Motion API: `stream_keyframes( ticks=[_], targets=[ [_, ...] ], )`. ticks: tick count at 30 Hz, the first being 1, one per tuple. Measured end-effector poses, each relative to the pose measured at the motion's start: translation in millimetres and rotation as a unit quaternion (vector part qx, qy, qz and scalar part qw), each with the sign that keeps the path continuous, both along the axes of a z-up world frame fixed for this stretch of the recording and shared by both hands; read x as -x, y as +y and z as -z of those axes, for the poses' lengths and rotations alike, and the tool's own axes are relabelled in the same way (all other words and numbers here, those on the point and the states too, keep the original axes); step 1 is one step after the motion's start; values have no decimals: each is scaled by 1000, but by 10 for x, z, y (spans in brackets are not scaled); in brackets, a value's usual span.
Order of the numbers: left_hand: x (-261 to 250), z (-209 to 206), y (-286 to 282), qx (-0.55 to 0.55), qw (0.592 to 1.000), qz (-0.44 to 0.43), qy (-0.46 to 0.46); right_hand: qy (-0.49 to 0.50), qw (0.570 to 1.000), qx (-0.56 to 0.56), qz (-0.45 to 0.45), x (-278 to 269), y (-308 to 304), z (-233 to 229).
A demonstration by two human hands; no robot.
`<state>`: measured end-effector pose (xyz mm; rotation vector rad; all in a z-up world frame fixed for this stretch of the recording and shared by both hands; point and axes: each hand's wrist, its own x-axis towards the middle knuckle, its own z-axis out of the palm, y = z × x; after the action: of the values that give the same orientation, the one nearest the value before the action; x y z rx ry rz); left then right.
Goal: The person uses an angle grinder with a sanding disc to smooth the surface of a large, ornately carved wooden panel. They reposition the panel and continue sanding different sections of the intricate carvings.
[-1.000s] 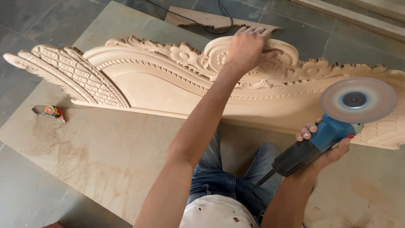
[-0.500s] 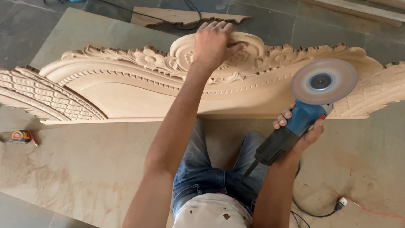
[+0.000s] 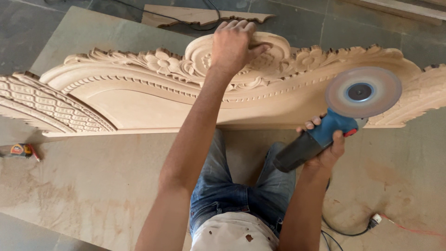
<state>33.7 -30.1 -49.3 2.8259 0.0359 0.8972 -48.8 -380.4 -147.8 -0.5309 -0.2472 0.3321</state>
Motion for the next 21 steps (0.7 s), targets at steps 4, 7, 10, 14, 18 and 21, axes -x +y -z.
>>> stream_keyframes(
  ticks=[4,7,10,14,18,21],
  targets=[
    [18,-23,-2,-17,1000,6,-24,15,998,57,-7,-2,-42,-110],
    [51,-69,-4,-24,999,2,-44,32,993,113,-12,-130,-56,-287],
    [110,-94,-15,-16,999,2,-28,37,974,224,-23,-337,-75,-587],
    [105,-136,-37,-10,999,-7,35,-56,921,384,-24,-673,-58,-1082],
    [131,-153,-32,-19,1000,-4,3,-29,896,440,-51,-906,98,-1478],
    [141,-153,-42,-16,1000,4,-2,-46,866,494,-59,-1029,216,-1638]
  ],
)
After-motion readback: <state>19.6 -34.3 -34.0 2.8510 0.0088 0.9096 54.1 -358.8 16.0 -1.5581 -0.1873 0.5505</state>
